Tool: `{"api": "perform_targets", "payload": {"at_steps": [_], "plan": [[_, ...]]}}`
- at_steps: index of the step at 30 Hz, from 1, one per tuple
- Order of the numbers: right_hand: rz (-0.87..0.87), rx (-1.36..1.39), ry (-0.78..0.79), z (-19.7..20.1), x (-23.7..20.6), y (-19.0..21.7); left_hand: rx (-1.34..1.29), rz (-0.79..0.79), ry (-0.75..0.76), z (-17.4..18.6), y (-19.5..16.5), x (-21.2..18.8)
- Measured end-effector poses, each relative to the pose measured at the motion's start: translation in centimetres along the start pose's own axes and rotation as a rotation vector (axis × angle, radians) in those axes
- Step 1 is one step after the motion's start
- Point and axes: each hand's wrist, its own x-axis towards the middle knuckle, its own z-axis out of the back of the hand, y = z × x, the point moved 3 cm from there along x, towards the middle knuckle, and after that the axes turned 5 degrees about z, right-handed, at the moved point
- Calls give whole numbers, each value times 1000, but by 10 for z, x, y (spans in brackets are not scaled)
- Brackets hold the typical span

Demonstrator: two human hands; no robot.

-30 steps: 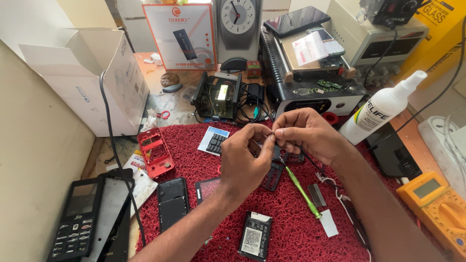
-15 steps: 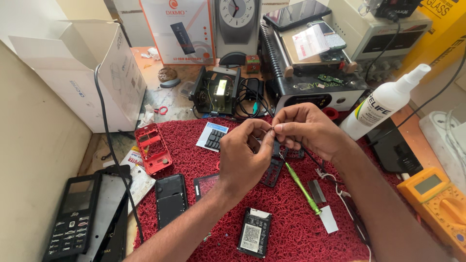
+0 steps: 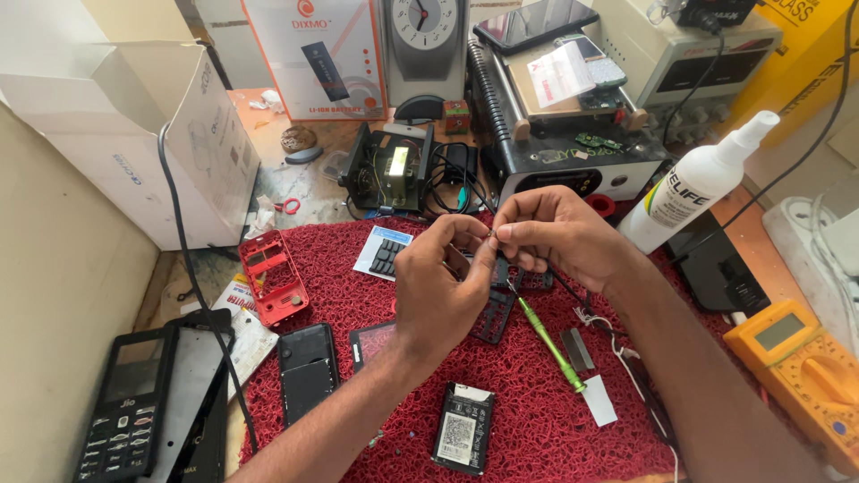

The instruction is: The person handles a smartphone, then uses a multimeter and a small screwdriver to work on a small electronic component on a cluttered workbench. The person manipulates wires and the component with both hands, then briefly returns to the smartphone.

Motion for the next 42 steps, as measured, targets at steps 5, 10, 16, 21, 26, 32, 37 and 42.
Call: {"api": "perform_targets", "payload": {"at_steps": [5,10,16,21,26,32,37,42], "plan": [[2,-19,0,-1,0,0,3,5,3,0,2,0],[11,-14,1,-1,0,0,12,-10,10,-2,3,1],[18,-9,14,-2,0,0,1,26,17,-1,2,1],[18,17,12,-3,-1,1,23,32,-14,-1,0,0],[30,56,23,-3,-1,2,-2,30,-18,-2,0,0],[29,27,33,-2,-2,1,1,31,0,-3,2,0],[35,16,27,-2,-1,1,1,5,-1,-3,3,0],[25,-14,10,0,-2,3,6,-20,28,-4,4,0]]}}
